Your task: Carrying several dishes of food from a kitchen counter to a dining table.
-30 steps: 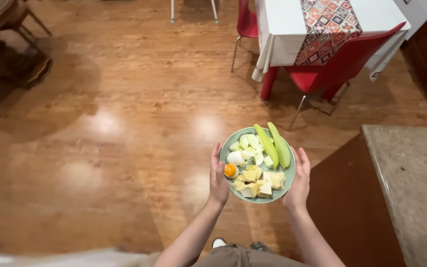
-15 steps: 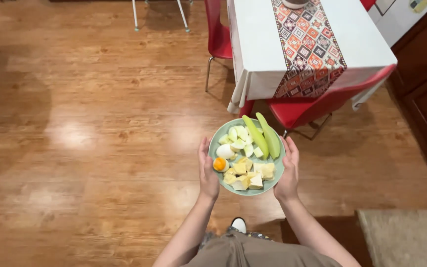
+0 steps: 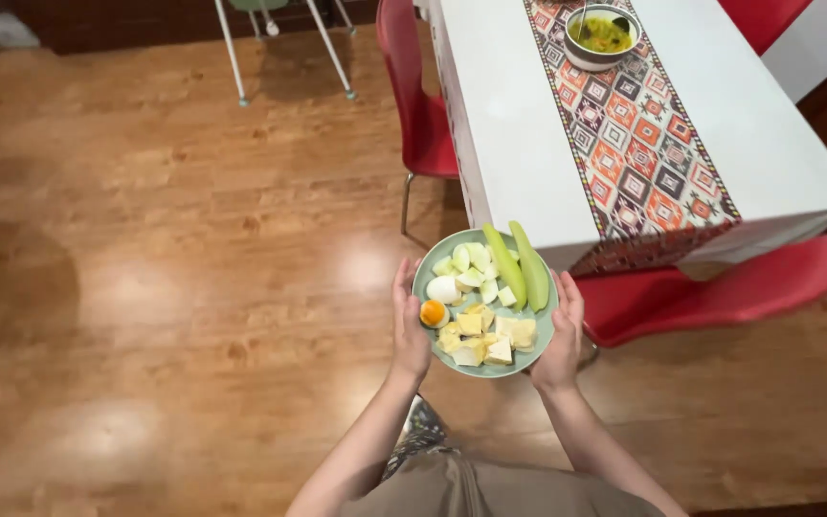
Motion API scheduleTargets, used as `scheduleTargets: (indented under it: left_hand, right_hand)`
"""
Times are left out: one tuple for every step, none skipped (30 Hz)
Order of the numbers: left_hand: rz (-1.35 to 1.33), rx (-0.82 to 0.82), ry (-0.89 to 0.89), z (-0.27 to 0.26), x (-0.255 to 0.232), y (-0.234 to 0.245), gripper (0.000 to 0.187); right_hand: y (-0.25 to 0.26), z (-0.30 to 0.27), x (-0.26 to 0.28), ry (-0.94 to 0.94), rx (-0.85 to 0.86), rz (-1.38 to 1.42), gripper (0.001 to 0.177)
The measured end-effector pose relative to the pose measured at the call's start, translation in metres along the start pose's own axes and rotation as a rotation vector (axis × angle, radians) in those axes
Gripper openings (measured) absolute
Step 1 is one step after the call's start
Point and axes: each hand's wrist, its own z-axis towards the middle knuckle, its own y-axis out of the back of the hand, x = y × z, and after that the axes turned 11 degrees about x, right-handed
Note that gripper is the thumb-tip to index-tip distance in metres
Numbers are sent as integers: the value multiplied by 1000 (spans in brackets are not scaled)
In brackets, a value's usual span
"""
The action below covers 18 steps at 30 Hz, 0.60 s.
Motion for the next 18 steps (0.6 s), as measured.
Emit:
scheduleTargets:
  left_hand:
    - [5, 16, 8, 25, 2, 10, 79]
    - [28, 40, 5, 50, 4, 17, 79]
    - [51, 64, 1, 75, 7, 25, 79]
    - [50, 77, 14, 93, 12, 31, 79]
    - [56, 90, 18, 110, 17, 37, 79]
    - [58, 111, 10, 133, 24, 41, 80]
    - [53, 130, 12, 155, 30, 43, 80]
    - [33, 147, 21, 174, 37, 44, 80]
    - [12, 164, 31, 193, 45, 45, 80]
    - [7, 172, 40, 212, 52, 44, 80]
    - [3, 188, 50, 231, 58, 43, 79]
    - [-3, 195, 56, 250, 64, 42, 79]
    - [-10, 194, 60, 264, 73, 42, 79]
    - [-2, 202, 39, 287, 82, 43, 77]
    - [7, 209, 18, 310, 91, 42, 76]
    - [3, 208, 14, 327, 105, 42, 76]
    - [-6, 202, 21, 344, 118, 41, 74]
    - [-16, 204, 24, 364, 131, 40, 73]
  right_hand:
    - [-5, 19, -10, 6, -16, 6, 69]
    - [-8, 39, -18, 27, -27, 1, 69]
    - [-11, 58, -26, 47, -38, -5, 69]
    - [-18, 74, -26, 47, -56, -5, 69]
    - [-24, 90, -26, 29, -89, -31, 70]
    - [-28, 110, -25, 24, -120, -60, 70]
    - [-28, 128, -29, 36, -135, -63, 70]
    - [-26, 145, -33, 29, -158, -91, 70]
    - [-23, 161, -36, 22, -180, -120, 71]
    - [-20, 178, -39, 23, -192, -124, 71]
    - [-16, 195, -42, 24, -192, -128, 72]
    - [-13, 215, -44, 22, -183, -136, 74]
    - [-4, 226, -53, 19, -186, -142, 74]
    - [6, 246, -62, 40, -191, -113, 77]
    - [16, 266, -70, 61, -196, -83, 81]
    - [24, 283, -75, 63, -193, -87, 81]
    - [31, 301, -79, 52, -212, -120, 80]
    - [38, 320, -82, 49, -236, -154, 80]
